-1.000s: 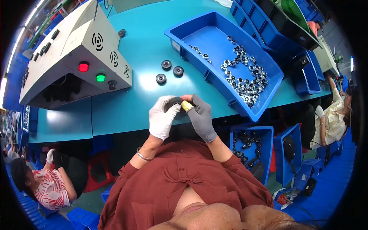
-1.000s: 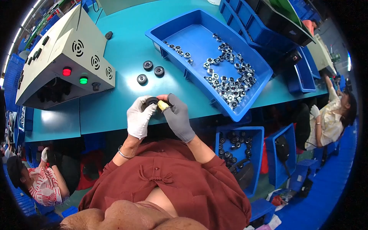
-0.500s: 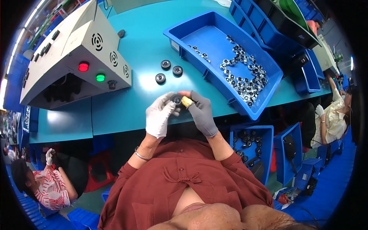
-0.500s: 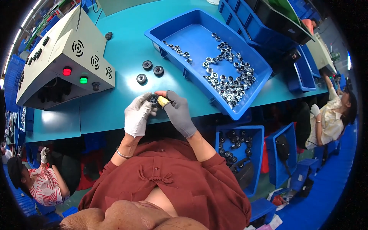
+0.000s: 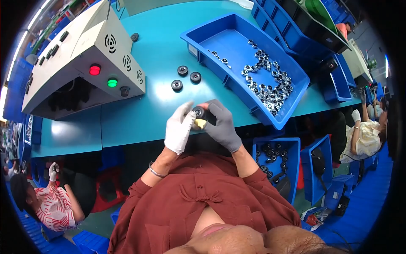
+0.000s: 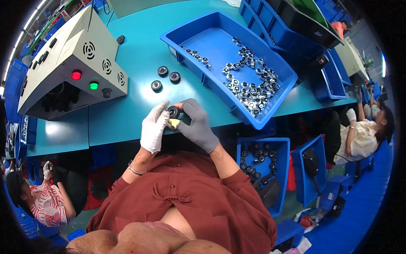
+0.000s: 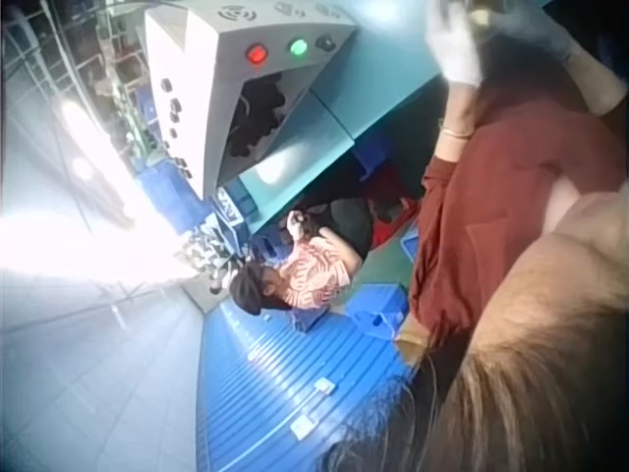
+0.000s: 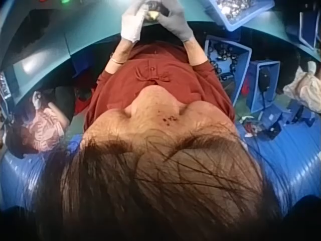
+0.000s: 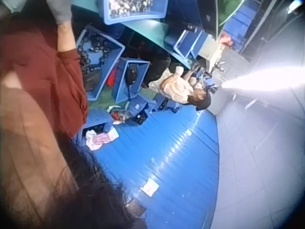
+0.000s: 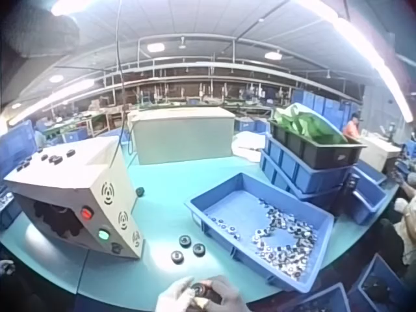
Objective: Assembling small bearings into circular plastic components at an industrial assembly line workbench.
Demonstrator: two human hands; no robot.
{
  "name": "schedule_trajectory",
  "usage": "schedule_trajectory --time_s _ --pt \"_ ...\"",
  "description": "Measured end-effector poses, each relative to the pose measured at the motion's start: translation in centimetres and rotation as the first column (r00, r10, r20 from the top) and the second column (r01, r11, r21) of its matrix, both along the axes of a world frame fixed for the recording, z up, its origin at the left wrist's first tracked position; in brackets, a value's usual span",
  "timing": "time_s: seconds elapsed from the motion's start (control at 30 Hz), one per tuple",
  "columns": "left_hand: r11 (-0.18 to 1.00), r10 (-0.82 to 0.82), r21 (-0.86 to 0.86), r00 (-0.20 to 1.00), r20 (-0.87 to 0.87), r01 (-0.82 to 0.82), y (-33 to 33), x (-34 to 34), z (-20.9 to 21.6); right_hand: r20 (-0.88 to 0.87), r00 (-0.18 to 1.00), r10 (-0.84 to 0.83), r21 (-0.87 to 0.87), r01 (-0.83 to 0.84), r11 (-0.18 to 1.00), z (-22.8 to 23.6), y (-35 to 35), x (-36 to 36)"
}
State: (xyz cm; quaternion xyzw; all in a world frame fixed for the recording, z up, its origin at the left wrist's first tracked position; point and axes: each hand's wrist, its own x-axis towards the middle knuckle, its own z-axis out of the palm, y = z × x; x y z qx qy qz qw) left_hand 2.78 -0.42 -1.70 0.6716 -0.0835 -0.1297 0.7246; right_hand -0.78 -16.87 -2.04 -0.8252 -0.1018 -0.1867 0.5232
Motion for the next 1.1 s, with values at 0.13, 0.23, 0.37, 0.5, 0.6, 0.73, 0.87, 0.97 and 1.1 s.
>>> schedule_trajectory --time_s 0.13,0.23,0.37,0.5,0.6,0.73,0.87,0.97,1.1 --pt "0.997 -0.002 0.075 1.0 -0.001 0.002 -0.3 -0.2 0.2 0.132 0.991 -0.021 -0.163 0.043 0.986 1.4 0.4 0.0" --pt "0.999 -0.021 -0.045 0.999 -0.041 0.019 -0.4 -0.2 -0.6 0.182 0.979 -0.094 -0.16 0.123 0.979 1.3 1.0 -0.3" --pt "0.988 -0.143 0.052 0.988 -0.054 0.145 -0.2 -0.2 0.4 0.21 0.975 -0.073 -0.328 0.141 0.934 2.0 0.2 -0.4" --pt "0.987 -0.156 -0.051 0.975 -0.156 0.15 0.0 0.1 -0.4 0.228 0.972 -0.05 -0.328 0.125 0.936 2.6 0.7 -0.2" --pt "0.971 -0.189 -0.189 0.954 -0.235 0.146 0.1 0.0 -0.8 0.238 0.968 -0.077 -0.258 0.14 0.956 2.4 0.5 -0.3" --pt "0.838 -0.429 -0.479 0.858 -0.283 0.261 0.3 -0.1 -1.9 0.23 0.973 -0.033 -0.348 0.114 0.931 3.2 -0.1 -0.7" --pt "0.692 -0.496 -0.71 0.803 -0.332 0.134 -0.2 -0.5 -1.8 0.225 0.973 -0.049 -0.266 0.11 0.958 3.1 0.1 -0.5" --pt "0.63 -0.546 -0.768 0.768 -0.335 0.114 -0.4 -0.8 -1.7 0.207 0.977 -0.059 -0.212 0.104 0.972 2.6 -0.1 -0.8" --pt "0.674 -0.513 -0.728 0.79 -0.335 0.129 -0.8 -0.6 -1.2 0.203 0.979 -0.028 -0.272 0.084 0.959 2.8 -0.3 -0.7"
